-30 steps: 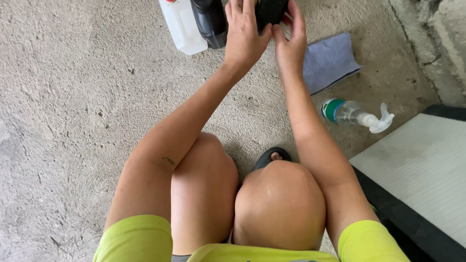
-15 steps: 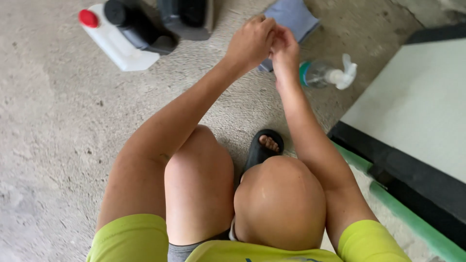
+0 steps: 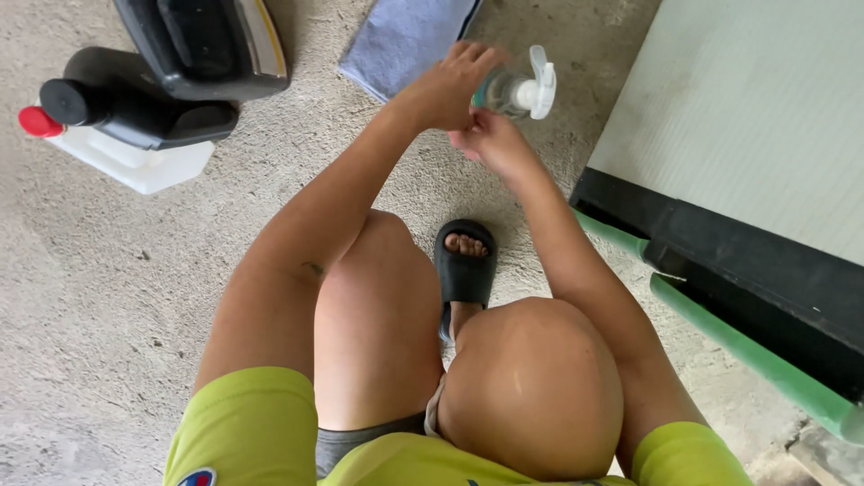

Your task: Cleaning and wiping down several plastic liquid containers with a spray and a cloth.

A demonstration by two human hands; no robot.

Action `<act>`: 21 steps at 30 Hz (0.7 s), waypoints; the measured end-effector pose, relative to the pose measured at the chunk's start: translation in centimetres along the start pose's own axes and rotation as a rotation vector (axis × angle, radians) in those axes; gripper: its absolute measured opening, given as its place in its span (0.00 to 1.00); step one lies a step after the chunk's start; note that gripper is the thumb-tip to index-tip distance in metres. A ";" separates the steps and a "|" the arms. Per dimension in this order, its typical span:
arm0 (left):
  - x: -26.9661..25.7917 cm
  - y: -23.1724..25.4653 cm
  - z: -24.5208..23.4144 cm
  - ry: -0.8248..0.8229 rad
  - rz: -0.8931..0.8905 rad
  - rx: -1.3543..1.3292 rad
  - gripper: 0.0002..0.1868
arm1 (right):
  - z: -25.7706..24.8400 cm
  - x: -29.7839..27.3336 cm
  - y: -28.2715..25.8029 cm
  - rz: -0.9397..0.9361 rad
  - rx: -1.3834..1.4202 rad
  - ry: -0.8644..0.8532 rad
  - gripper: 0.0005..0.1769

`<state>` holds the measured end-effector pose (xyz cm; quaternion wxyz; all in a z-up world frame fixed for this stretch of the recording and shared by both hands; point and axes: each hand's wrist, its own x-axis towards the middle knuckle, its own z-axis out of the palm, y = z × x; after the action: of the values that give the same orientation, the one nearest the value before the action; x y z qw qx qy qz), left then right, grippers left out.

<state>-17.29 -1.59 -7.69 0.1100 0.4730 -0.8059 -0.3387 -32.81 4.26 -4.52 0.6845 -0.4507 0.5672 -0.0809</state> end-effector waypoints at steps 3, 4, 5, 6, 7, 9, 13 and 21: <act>0.0 1.8 0.2 -0.094 0.000 -0.102 0.66 | -3.5 -2.1 -0.5 0.288 -0.406 -0.063 0.28; 0.0 2.3 0.2 -0.094 -0.003 -0.102 0.66 | -4.6 -2.9 -1.7 0.289 -0.406 -0.066 0.28; 0.0 2.8 0.2 -0.089 -0.031 -0.162 0.67 | -5.7 -3.8 -2.8 0.209 -0.523 0.014 0.32; 0.0 3.4 0.2 -0.084 -0.058 -0.225 0.68 | -6.7 -4.7 -3.9 0.129 -0.639 0.094 0.36; 0.6 2.7 2.0 -0.085 -0.060 -0.227 0.68 | -6.6 -4.4 -3.9 0.131 -0.639 0.092 0.36; 2.0 1.0 5.2 -0.008 -0.050 -0.193 0.63 | -6.3 -3.7 -4.1 -0.305 -0.579 0.223 0.51; 0.6 1.2 2.2 0.076 -0.016 -0.244 0.54 | -4.6 0.1 -0.4 -0.636 -0.471 0.332 0.50; -6.0 -0.6 -5.7 0.261 0.012 -0.520 0.42 | 1.5 1.2 -7.9 -1.043 -0.275 0.219 0.43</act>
<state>-10.88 0.68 -3.01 0.3323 0.4637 -0.6739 -0.4695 -27.99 -0.30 0.10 0.4255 -0.7463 0.3417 -0.3810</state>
